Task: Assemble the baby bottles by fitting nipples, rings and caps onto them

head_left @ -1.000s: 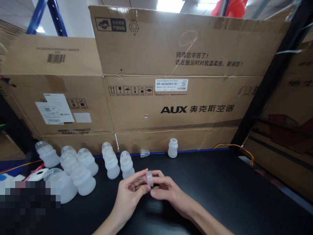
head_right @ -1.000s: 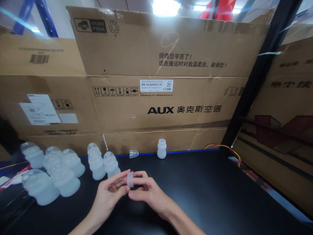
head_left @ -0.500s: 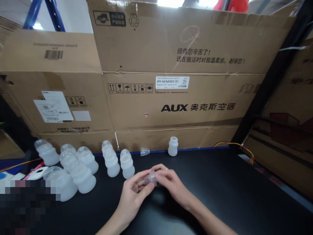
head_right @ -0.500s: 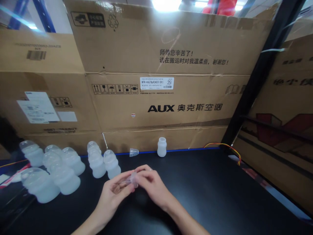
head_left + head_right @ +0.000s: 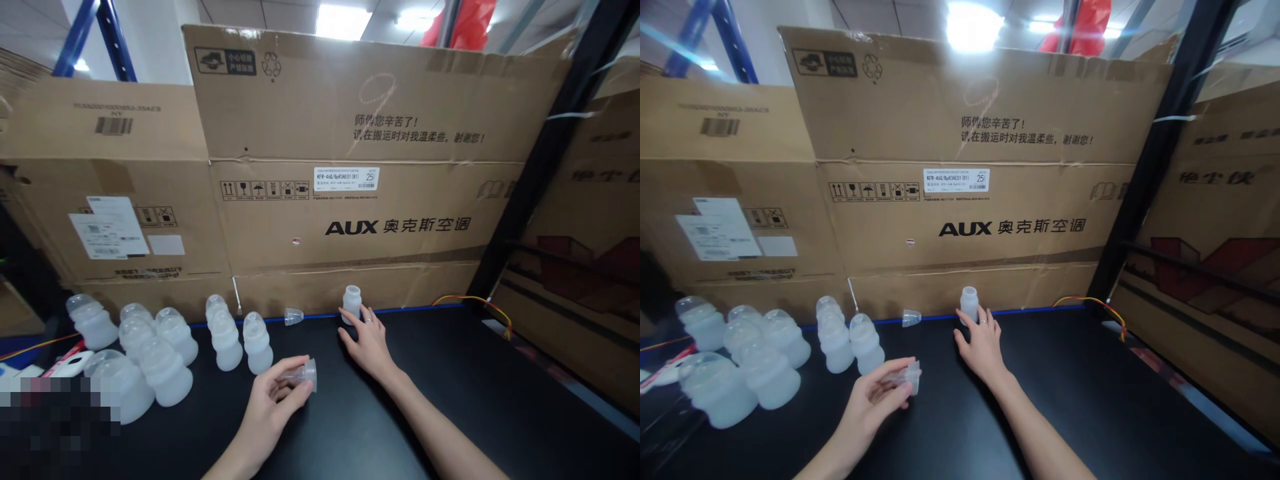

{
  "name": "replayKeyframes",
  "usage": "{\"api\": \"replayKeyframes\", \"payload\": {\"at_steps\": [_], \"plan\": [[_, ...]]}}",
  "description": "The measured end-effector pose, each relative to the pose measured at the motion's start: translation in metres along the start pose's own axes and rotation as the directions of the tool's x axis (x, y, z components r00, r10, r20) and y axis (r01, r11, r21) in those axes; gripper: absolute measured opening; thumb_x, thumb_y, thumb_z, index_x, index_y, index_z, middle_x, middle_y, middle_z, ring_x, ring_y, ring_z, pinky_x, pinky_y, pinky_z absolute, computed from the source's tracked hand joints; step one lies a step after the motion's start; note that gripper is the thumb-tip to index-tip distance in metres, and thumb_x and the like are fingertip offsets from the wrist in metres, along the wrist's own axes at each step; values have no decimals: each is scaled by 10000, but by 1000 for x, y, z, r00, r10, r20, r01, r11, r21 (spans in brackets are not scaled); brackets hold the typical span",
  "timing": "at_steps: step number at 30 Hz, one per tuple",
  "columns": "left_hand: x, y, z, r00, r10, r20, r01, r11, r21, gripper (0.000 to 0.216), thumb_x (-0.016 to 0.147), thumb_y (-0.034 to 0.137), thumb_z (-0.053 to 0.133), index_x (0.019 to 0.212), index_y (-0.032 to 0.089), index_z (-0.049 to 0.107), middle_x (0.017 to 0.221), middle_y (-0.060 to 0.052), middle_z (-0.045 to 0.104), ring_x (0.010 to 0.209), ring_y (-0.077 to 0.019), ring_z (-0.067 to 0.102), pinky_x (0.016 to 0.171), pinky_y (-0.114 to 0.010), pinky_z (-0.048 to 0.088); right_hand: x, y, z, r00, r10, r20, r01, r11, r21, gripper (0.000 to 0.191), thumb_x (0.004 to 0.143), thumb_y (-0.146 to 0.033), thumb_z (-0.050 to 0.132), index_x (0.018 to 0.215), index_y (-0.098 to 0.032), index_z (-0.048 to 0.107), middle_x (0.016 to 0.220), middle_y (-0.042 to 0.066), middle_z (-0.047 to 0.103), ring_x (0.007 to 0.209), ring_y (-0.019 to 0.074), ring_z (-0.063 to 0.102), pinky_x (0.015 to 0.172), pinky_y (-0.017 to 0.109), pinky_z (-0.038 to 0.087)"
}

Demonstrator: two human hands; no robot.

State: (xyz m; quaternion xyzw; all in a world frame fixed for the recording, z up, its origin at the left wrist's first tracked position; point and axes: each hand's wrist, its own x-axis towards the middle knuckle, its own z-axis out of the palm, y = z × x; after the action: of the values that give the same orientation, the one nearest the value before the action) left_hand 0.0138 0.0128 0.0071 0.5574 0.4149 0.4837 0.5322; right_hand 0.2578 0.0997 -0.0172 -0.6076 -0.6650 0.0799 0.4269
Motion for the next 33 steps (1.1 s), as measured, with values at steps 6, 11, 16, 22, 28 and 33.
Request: {"api": "replayKeyframes", "payload": {"at_steps": [6, 11, 16, 22, 28, 33], "plan": [[3, -3, -2, 1000, -6, -9, 5, 999, -36, 563, 770, 576, 851, 1172, 187, 783, 1013, -125, 817, 821, -235, 717, 662, -301, 583, -8, -10, -18, 981, -185, 49, 179, 978, 107, 270, 1023, -246, 493, 1139, -245, 736, 1346, 133, 510, 1145, 265, 650, 1042, 426, 509], [6, -3, -3, 998, -10, -56, 7, 998, -59, 579, 786, 612, 822, 1163, 176, 766, 1007, -122, 813, 811, -242, 732, 643, -305, 593, -24, -42, -44, 918, -360, 167, 316, 917, 242, 248, 999, -176, 532, 1145, -286, 700, 1373, 88, 539, 1149, 219, 657, 1024, 343, 515], [6, 3, -2, 993, -30, -115, 16, 993, -116, 635, 777, 674, 794, 1143, 156, 760, 994, -129, 806, 767, -245, 729, 617, -329, 607, -44, -59, -66, 927, -319, 195, 240, 907, 345, 309, 860, -122, 671, 1114, -266, 567, 1263, 57, 649, 1072, 228, 643, 987, 363, 488], [7, 1, -3, 995, -23, -97, 10, 991, -131, 621, 793, 663, 787, 1122, 137, 773, 839, -97, 788, 746, -238, 715, 620, -315, 606, -60, -57, -72, 897, -321, 305, 212, 916, 341, 510, 812, -85, 674, 1262, -286, 542, 1268, 39, 659, 1147, 240, 609, 1031, 396, 452], [7, 3, -2, 996, -30, -88, 17, 990, -137, 589, 812, 629, 789, 1110, 121, 782, 778, -83, 777, 714, -224, 707, 628, -302, 592, -60, -64, -75, 865, -437, 248, 317, 857, 406, 587, 759, 4, 636, 1261, -294, 584, 1309, 38, 645, 1217, 233, 579, 1066, 396, 455], [7, 4, -1, 993, -79, -90, 66, 988, -141, 532, 823, 644, 771, 933, 124, 788, 687, -62, 754, 633, -193, 703, 622, -274, 573, -61, -64, -75, 830, -509, 227, 418, 838, 350, 591, 781, 27, 623, 1265, -311, 636, 1348, 39, 645, 1182, 239, 545, 1027, 404, 487]]}}
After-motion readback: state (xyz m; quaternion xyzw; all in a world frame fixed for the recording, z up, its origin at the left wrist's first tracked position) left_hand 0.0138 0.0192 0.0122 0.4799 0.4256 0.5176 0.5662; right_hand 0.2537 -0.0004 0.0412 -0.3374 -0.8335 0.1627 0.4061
